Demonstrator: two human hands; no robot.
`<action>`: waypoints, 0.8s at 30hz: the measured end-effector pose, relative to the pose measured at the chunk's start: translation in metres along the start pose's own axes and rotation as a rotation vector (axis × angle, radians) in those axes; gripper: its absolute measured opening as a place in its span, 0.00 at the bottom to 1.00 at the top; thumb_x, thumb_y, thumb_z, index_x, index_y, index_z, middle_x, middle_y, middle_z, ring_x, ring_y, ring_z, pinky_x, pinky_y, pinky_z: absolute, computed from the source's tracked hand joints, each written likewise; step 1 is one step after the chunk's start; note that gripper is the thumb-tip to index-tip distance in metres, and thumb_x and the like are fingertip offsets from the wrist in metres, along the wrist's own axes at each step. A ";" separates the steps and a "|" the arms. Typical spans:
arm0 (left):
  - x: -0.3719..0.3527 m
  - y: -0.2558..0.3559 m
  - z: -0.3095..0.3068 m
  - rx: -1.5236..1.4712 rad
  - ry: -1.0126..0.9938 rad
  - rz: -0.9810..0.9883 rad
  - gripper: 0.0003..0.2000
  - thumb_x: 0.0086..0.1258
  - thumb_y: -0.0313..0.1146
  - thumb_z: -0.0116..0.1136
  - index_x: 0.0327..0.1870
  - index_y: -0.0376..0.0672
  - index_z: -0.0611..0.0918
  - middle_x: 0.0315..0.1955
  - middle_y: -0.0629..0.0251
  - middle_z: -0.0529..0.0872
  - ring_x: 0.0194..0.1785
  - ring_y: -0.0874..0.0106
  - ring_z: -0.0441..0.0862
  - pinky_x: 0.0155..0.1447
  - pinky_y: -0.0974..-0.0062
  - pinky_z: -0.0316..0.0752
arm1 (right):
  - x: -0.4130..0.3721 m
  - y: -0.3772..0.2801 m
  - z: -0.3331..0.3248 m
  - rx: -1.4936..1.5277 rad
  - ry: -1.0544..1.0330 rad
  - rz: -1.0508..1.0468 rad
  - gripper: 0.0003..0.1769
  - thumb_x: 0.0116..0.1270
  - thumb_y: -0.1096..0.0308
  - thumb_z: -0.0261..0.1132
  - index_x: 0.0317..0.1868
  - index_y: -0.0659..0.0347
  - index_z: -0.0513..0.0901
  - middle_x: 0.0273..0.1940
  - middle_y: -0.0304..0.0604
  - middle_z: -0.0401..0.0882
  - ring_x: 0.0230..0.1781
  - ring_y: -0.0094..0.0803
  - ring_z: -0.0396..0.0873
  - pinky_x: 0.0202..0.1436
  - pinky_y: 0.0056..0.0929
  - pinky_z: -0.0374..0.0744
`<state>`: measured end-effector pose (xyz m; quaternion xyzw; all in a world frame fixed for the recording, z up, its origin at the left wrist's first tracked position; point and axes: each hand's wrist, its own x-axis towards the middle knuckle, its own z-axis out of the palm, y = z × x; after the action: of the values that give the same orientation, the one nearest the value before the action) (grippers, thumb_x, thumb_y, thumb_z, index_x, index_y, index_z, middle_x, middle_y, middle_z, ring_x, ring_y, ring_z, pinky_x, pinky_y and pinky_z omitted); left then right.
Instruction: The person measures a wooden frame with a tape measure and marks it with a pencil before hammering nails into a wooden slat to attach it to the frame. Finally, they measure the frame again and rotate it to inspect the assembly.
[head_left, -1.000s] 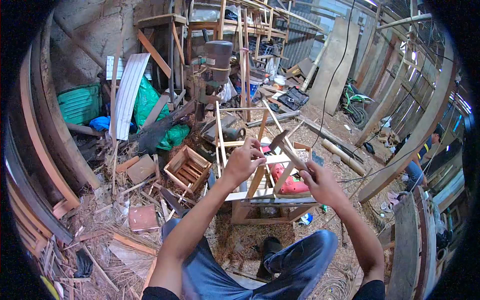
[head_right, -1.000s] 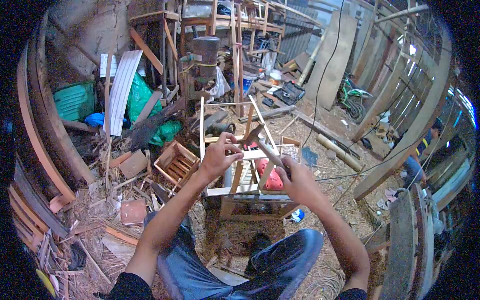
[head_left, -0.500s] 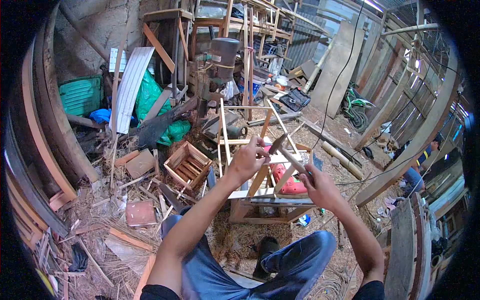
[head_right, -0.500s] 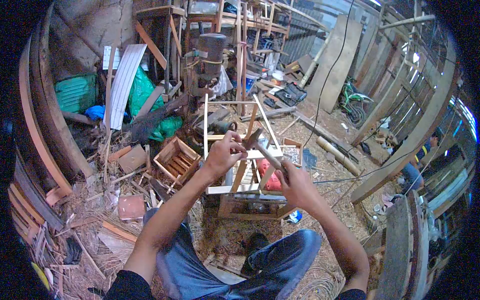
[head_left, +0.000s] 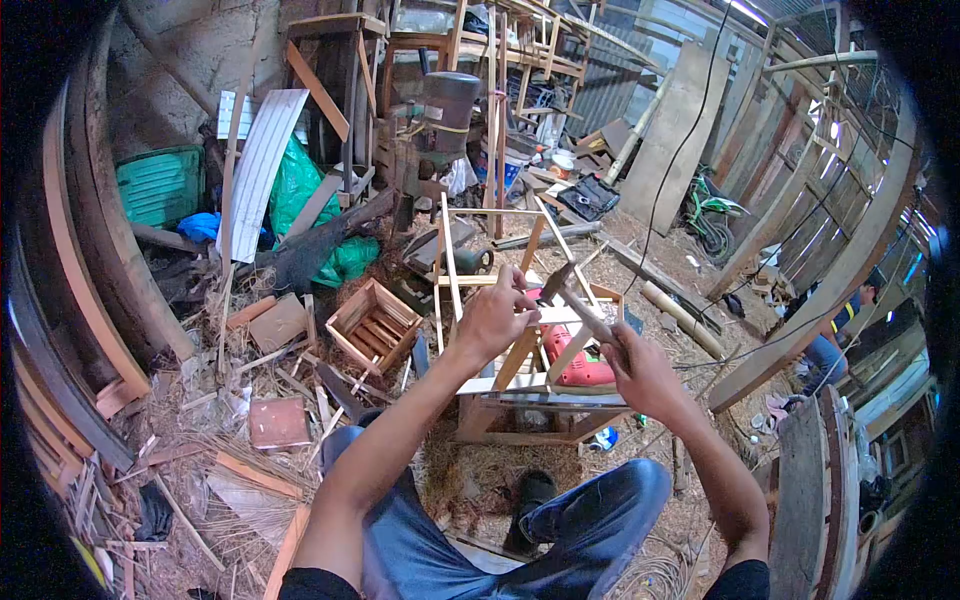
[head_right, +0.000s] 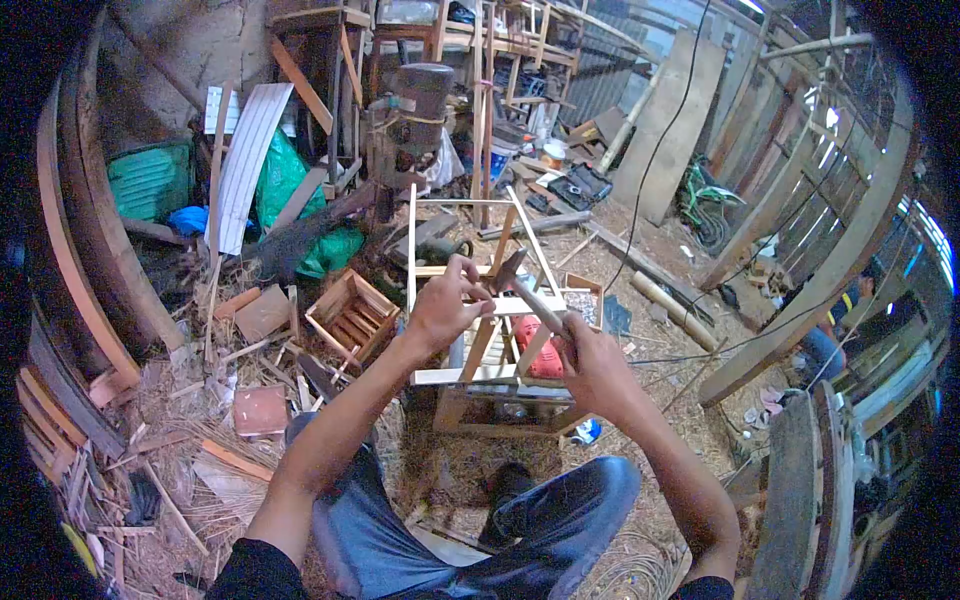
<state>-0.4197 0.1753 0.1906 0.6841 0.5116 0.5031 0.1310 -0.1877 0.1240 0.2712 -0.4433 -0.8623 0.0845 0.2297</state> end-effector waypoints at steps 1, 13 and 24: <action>0.000 0.001 -0.001 0.010 -0.016 -0.015 0.13 0.54 0.37 0.69 0.34 0.39 0.81 0.38 0.63 0.79 0.39 0.58 0.82 0.45 0.63 0.73 | 0.001 0.001 0.001 0.000 -0.003 0.000 0.10 0.68 0.67 0.56 0.44 0.63 0.70 0.26 0.61 0.76 0.31 0.63 0.76 0.34 0.55 0.71; 0.003 0.001 0.001 -0.068 0.000 -0.037 0.22 0.54 0.31 0.69 0.41 0.38 0.65 0.26 0.57 0.86 0.36 0.58 0.85 0.42 0.65 0.75 | 0.002 0.009 0.006 -0.034 -0.065 -0.033 0.08 0.68 0.69 0.56 0.42 0.64 0.71 0.26 0.62 0.75 0.29 0.61 0.75 0.32 0.52 0.68; 0.004 0.002 -0.001 -0.059 -0.011 -0.034 0.24 0.53 0.31 0.70 0.41 0.38 0.63 0.27 0.55 0.86 0.35 0.59 0.84 0.42 0.66 0.74 | -0.001 0.001 0.004 0.036 0.030 0.061 0.10 0.69 0.66 0.56 0.43 0.64 0.71 0.27 0.63 0.75 0.31 0.62 0.74 0.34 0.51 0.69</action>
<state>-0.4196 0.1768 0.1947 0.6739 0.5074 0.5120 0.1623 -0.1885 0.1245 0.2670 -0.4662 -0.8433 0.1002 0.2478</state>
